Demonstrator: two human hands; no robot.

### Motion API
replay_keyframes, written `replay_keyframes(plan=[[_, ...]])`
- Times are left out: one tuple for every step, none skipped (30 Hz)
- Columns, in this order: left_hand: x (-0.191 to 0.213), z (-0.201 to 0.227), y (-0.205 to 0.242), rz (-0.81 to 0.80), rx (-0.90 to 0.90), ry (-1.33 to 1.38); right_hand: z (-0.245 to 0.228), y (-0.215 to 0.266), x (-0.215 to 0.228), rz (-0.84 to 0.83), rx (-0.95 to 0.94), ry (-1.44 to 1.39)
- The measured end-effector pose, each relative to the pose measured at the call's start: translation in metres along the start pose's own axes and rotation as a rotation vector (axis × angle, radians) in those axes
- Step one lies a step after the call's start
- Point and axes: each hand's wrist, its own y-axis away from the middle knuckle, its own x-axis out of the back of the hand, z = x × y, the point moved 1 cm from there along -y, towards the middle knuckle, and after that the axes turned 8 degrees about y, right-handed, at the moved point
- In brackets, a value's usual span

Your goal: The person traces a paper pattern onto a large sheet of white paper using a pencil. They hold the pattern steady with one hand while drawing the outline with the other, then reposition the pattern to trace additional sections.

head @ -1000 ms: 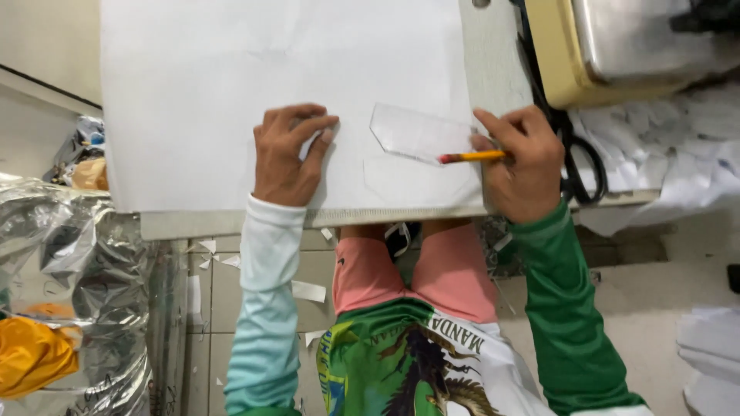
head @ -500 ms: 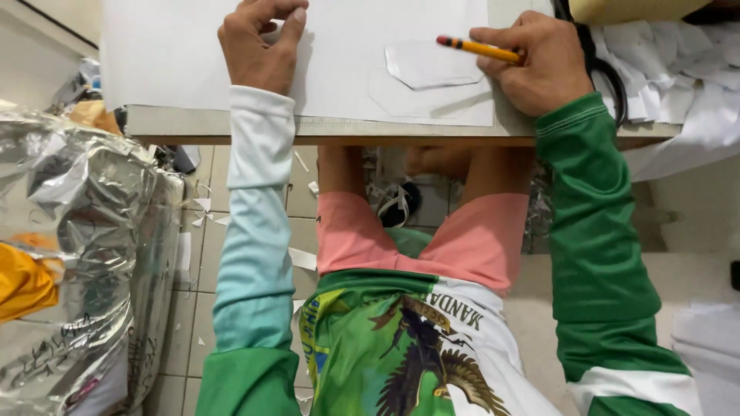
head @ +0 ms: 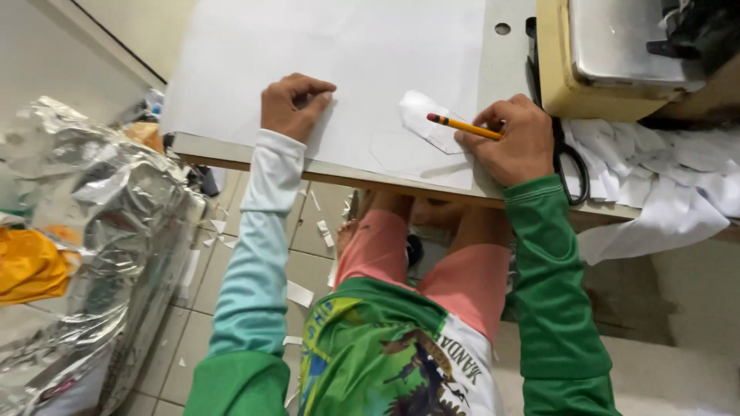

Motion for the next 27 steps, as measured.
replay_keyframes(plan=[[-0.001, -0.004, -0.002, -0.006, 0.099, 0.019, 0.004, -0.001, 0.0, 0.021, 0.006, 0.015], [-0.002, -0.007, -0.005, -0.011, 0.199, 0.039, 0.007, -0.002, 0.0, 0.043, 0.013, 0.029], [-0.002, -0.002, -0.006, 0.0, 0.172, 0.032, 0.008, -0.004, -0.001, 0.07, 0.025, 0.026], [-0.004, 0.001, -0.008, 0.003, 0.189, 0.013, 0.01, -0.006, -0.003, 0.045, 0.0, 0.017], [-0.008, 0.003, -0.004, 0.002, 0.218, -0.002, 0.014, -0.003, -0.005, 0.01, -0.032, 0.009], [-0.007, 0.008, -0.005, 0.008, 0.203, -0.005, 0.014, -0.004, -0.005, 0.025, -0.025, 0.008], [-0.006, 0.012, -0.005, 0.002, 0.213, 0.002, 0.015, -0.004, -0.005, -0.005, -0.056, 0.006], [-0.005, 0.015, -0.005, -0.004, 0.224, 0.009, 0.016, -0.005, -0.007, -0.034, -0.086, 0.003], [-0.007, 0.017, -0.005, -0.006, 0.215, 0.009, 0.011, -0.004, -0.003, -0.026, -0.088, 0.003], [-0.007, 0.018, -0.005, -0.01, 0.233, 0.031, 0.006, -0.002, 0.0, -0.047, -0.118, -0.002], [-0.006, 0.019, -0.003, -0.007, 0.255, 0.052, -0.001, -0.002, 0.002, -0.073, -0.142, -0.008], [-0.008, 0.016, -0.005, -0.003, 0.251, 0.05, -0.003, -0.004, 0.007, -0.07, -0.137, -0.009], [-0.008, 0.013, -0.004, -0.008, 0.241, 0.037, -0.006, -0.004, 0.01, -0.086, -0.136, -0.033], [-0.008, 0.011, -0.004, -0.014, 0.23, 0.023, -0.009, -0.005, 0.013, -0.102, -0.135, -0.056], [-0.008, 0.009, -0.004, -0.014, 0.219, 0.017, -0.006, -0.004, 0.01, -0.091, -0.134, -0.062], [-0.008, 0.008, -0.004, -0.019, 0.214, 0.016, -0.004, -0.004, 0.008, -0.114, -0.142, -0.019], [-0.009, 0.007, -0.005, -0.028, 0.207, 0.02, -0.001, -0.003, 0.007, -0.133, -0.154, 0.027], [-0.007, 0.009, -0.007, -0.032, 0.192, 0.018, -0.009, -0.006, 0.011, -0.119, -0.158, 0.025], [-0.008, 0.011, -0.006, -0.038, 0.201, 0.028, -0.014, -0.005, 0.016, -0.127, -0.171, 0.002], [-0.009, 0.012, -0.006, -0.044, 0.21, 0.037, -0.02, -0.004, 0.02, -0.136, -0.185, -0.022], [-0.007, 0.016, -0.006, -0.044, 0.2, 0.041, -0.021, -0.006, 0.022, -0.125, -0.185, -0.017], [-0.006, 0.019, -0.007, -0.055, 0.197, 0.023, -0.022, -0.007, 0.023, -0.142, -0.194, -0.022], [-0.005, 0.021, -0.002, -0.069, 0.202, 0.004, -0.022, -0.005, 0.023, -0.167, -0.205, -0.028], [-0.006, 0.022, -0.005, -0.071, 0.199, 0.008, -0.022, -0.006, 0.023, -0.164, -0.208, -0.025], [-0.006, 0.023, -0.005, -0.096, 0.19, -0.027, -0.023, -0.006, 0.022, -0.178, -0.204, -0.007], [-0.007, 0.023, -0.005, -0.12, 0.18, -0.061, -0.023, -0.006, 0.021, -0.192, -0.199, 0.01], [-0.007, 0.029, -0.006, -0.13, 0.182, -0.058, -0.025, -0.005, 0.022, -0.195, -0.209, 0.012]])
